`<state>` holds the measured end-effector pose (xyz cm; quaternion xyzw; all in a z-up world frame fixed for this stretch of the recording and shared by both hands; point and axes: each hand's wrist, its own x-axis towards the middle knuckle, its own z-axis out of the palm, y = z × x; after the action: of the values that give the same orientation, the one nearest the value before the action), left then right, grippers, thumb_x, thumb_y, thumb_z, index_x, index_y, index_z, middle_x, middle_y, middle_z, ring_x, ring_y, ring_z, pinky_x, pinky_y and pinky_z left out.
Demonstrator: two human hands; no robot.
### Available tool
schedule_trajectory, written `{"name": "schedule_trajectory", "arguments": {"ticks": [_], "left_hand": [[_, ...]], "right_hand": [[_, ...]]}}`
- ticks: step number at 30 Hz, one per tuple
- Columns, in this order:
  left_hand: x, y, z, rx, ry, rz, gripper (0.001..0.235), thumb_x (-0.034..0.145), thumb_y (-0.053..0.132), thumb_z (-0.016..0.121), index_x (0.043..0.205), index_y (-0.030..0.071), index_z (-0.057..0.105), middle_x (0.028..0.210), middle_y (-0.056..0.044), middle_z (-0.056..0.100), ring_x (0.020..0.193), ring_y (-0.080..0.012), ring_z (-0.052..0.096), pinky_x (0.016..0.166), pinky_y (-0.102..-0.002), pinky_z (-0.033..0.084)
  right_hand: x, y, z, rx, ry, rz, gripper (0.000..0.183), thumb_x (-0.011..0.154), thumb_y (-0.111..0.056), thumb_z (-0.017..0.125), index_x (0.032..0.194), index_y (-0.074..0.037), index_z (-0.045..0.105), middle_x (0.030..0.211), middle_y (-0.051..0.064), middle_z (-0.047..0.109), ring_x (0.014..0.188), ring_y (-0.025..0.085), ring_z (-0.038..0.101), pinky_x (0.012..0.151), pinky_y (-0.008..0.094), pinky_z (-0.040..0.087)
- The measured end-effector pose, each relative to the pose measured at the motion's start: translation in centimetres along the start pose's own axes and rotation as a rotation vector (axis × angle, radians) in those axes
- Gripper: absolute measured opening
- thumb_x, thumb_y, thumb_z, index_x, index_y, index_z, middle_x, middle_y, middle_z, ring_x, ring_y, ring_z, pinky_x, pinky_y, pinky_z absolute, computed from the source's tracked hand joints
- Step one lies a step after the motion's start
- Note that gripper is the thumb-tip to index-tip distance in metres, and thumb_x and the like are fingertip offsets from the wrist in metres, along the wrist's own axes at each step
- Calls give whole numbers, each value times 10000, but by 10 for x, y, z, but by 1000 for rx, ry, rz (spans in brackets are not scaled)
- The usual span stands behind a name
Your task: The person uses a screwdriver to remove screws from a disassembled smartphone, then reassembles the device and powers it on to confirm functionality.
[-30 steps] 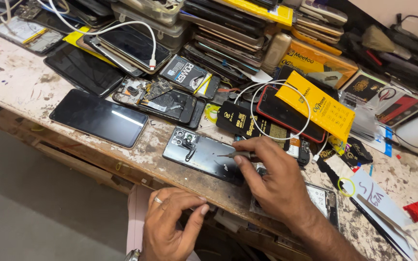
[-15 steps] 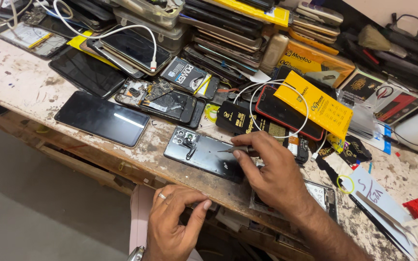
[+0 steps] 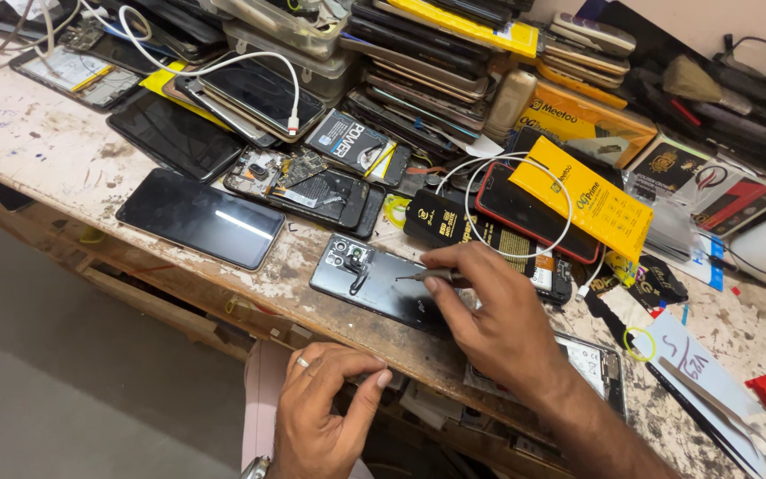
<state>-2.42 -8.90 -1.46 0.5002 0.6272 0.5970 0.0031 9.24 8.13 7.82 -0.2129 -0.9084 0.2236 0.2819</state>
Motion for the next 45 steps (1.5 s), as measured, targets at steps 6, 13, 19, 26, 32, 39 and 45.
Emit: {"name": "schedule_trajectory", "arguments": {"ticks": [6,13,19,26,32,39,45], "left_hand": [[12,-1,19,-906,-4,-563,217,985,137,677,1133,-21,674,1038,-121,736,882,-139,678,790,-305,587],[20,12,39,-1057,-116,-753,238,949,129,655,1143,-6,668,1019,-114,741,783,-142,697,684,-299,602],[11,15,49,-1097,-171,-769,185,968,109,678,1076,-41,672,941,-134,732,750,-154,689,676,-311,594],[10,21,65,-1365,-219,-920,192,996,151,631,1097,-11,650,944,-102,698,787,-151,666,713,-316,565],[15,31,73,-1420,-229,-946,202,1010,184,603,1094,8,655,968,-77,693,849,-143,635,755,-312,526],[12,37,84,-1471,-226,-929,198,1026,183,608,1103,9,662,999,-78,702,849,-132,630,754,-313,523],[10,37,88,-1416,-173,-1014,190,996,181,617,1096,30,672,1003,-96,740,795,-128,657,717,-300,522]], "right_hand": [[-33,-19,-13,105,186,-36,239,907,-1,725,1140,-26,683,1090,106,732,976,177,750,839,276,612],[-73,-26,-21,76,304,-28,307,824,51,774,1102,-37,676,1056,117,750,984,193,752,835,283,601],[-96,-26,-25,82,339,1,295,817,33,789,1072,-69,682,1032,104,766,1007,217,781,888,308,614],[-112,-18,-29,97,411,87,274,817,37,777,1059,-64,697,1032,117,767,1039,216,773,917,330,619],[-122,-10,-31,103,486,59,254,814,37,778,1031,-58,686,1012,124,756,1018,207,769,927,334,622],[-124,-8,-29,-32,521,19,277,796,13,809,1020,-82,676,979,105,758,974,223,781,876,336,634],[-122,-6,-25,-42,547,-48,271,813,-1,811,1030,-85,672,989,97,745,965,227,781,859,329,647]]}}
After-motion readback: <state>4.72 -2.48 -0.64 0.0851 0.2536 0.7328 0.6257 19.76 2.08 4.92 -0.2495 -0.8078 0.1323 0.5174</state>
